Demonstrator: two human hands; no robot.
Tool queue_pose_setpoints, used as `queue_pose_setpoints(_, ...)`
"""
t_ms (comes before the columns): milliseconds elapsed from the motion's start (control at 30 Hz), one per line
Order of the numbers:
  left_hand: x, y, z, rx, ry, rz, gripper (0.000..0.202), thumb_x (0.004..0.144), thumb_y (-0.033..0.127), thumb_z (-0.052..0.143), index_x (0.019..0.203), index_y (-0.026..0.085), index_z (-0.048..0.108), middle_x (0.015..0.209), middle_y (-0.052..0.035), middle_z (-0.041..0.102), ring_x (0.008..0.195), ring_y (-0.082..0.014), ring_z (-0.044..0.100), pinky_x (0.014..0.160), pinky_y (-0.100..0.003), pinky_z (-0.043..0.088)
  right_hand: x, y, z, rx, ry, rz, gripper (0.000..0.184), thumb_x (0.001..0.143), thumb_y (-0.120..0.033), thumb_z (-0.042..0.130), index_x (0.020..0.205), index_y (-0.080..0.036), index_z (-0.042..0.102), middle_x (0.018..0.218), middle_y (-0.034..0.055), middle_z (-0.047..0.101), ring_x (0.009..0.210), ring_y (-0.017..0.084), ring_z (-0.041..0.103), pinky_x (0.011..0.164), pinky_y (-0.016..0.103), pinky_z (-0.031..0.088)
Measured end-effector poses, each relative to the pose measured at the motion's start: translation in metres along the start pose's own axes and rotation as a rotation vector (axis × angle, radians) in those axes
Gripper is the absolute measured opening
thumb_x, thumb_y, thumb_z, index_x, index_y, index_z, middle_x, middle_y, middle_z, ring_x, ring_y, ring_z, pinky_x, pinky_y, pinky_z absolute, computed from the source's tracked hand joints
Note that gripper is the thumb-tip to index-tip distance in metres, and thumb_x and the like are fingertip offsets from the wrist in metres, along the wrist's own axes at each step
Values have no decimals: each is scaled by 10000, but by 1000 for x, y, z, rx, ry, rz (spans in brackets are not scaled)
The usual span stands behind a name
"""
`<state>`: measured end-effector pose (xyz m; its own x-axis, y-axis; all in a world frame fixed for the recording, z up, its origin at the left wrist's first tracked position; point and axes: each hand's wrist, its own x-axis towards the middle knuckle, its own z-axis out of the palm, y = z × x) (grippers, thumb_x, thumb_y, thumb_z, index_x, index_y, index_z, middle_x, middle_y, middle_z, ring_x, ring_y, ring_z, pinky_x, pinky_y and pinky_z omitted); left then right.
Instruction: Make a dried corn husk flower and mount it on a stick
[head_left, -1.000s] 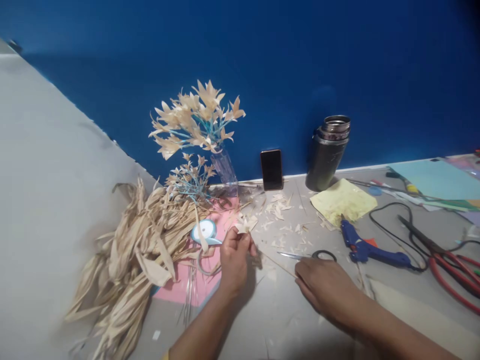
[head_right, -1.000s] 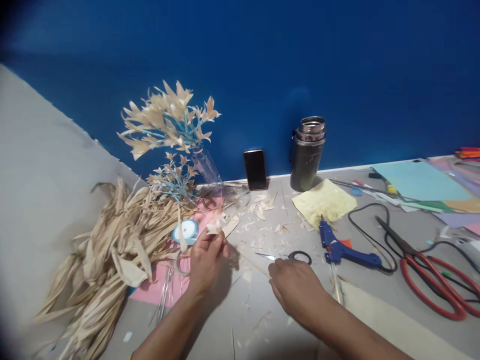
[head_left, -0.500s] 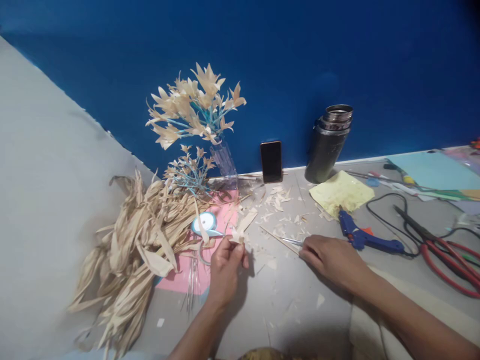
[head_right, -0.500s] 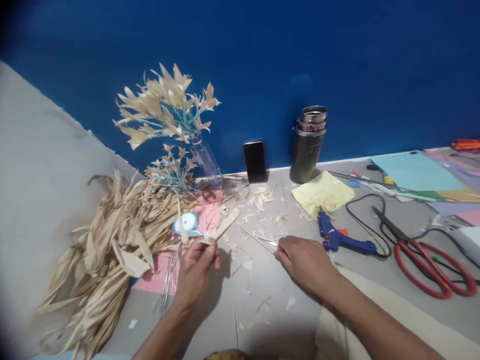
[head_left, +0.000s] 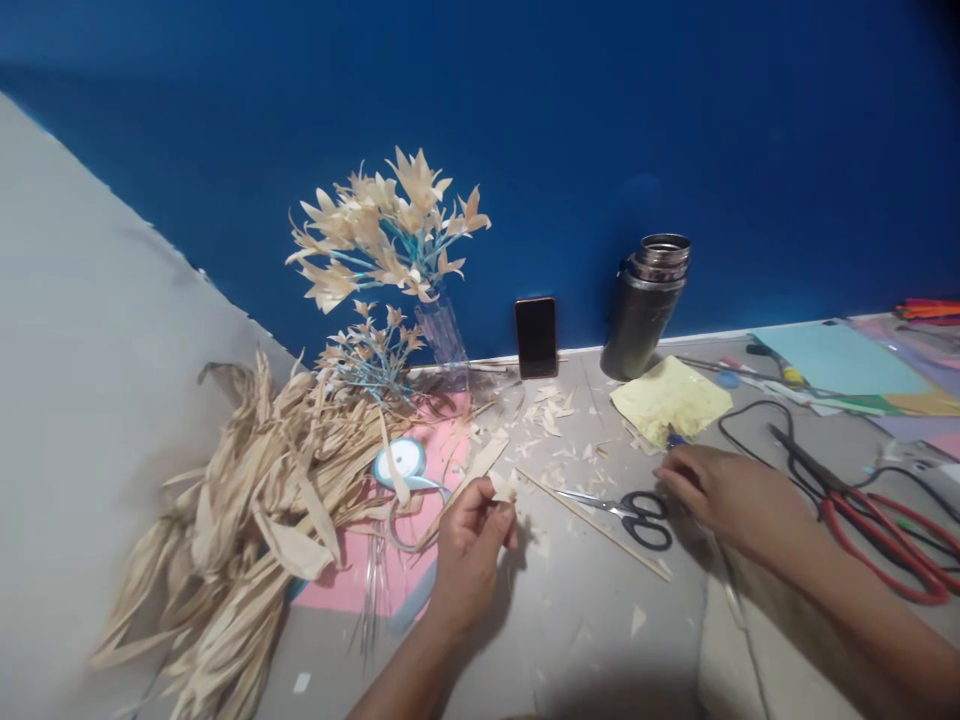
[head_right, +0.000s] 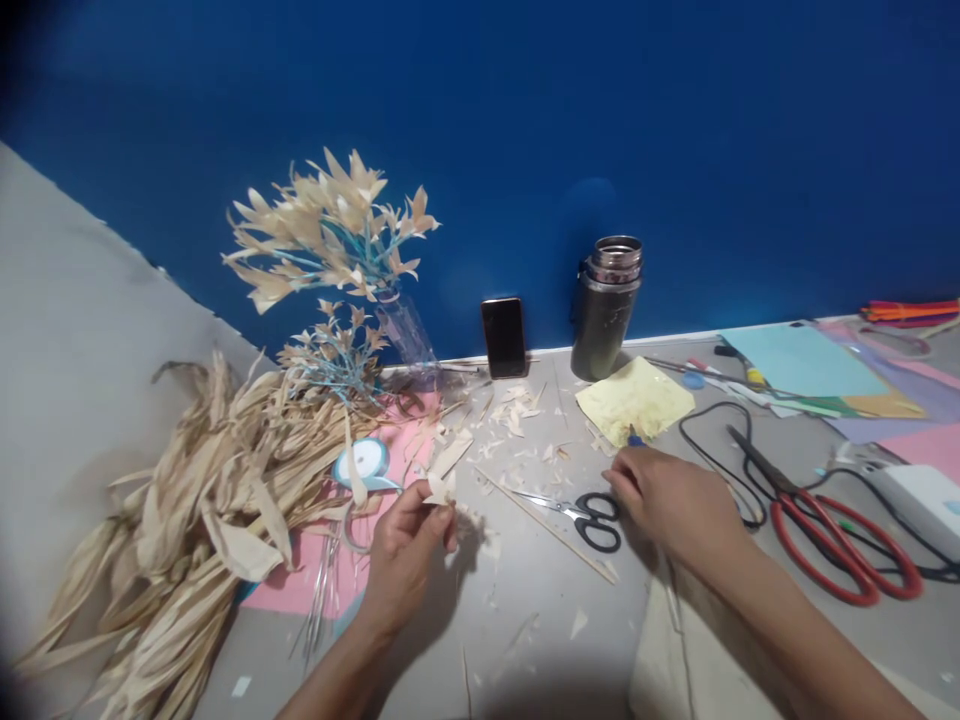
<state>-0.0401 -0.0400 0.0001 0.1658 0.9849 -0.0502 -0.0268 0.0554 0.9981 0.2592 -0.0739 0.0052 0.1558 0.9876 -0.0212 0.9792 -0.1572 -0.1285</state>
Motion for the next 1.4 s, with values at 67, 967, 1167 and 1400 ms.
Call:
queue_pose_setpoints(67,1,-1,0,1,27,-25,193,810,359,700,763,204,595,596,39,529,528,-105,493,559,-236,404,-8,2,5,29,-22,-29,251,966,-391,513,799,-269,655,804,51,756,724,266,684,562,315,278)
queue_pose_setpoints(967,-37,-15,25,175,-354,-134,138,785,306,675,731,179,679,669,-12,603,646,-147,511,612,-252,389,-55,-58,22,628,60,-454,243,975,-404,504,827,-283,654,772,40,712,674,206,682,618,296,519)
queue_pose_setpoints(1167,-20,8,-31,435,19,-46,94,817,203,552,781,196,638,771,-14,631,751,-170,567,694,-274,429,-45,-46,32,531,86,-345,295,965,-493,506,874,-275,682,847,18,743,698,210,713,628,310,505)
queue_pose_setpoints(1400,-8,9,-93,901,112,-16,208,921,271,450,743,208,538,767,-18,570,765,-198,544,717,-322,407,-37,-38,49,468,16,-201,334,934,-536,480,879,-279,687,897,14,765,774,253,727,657,344,485)
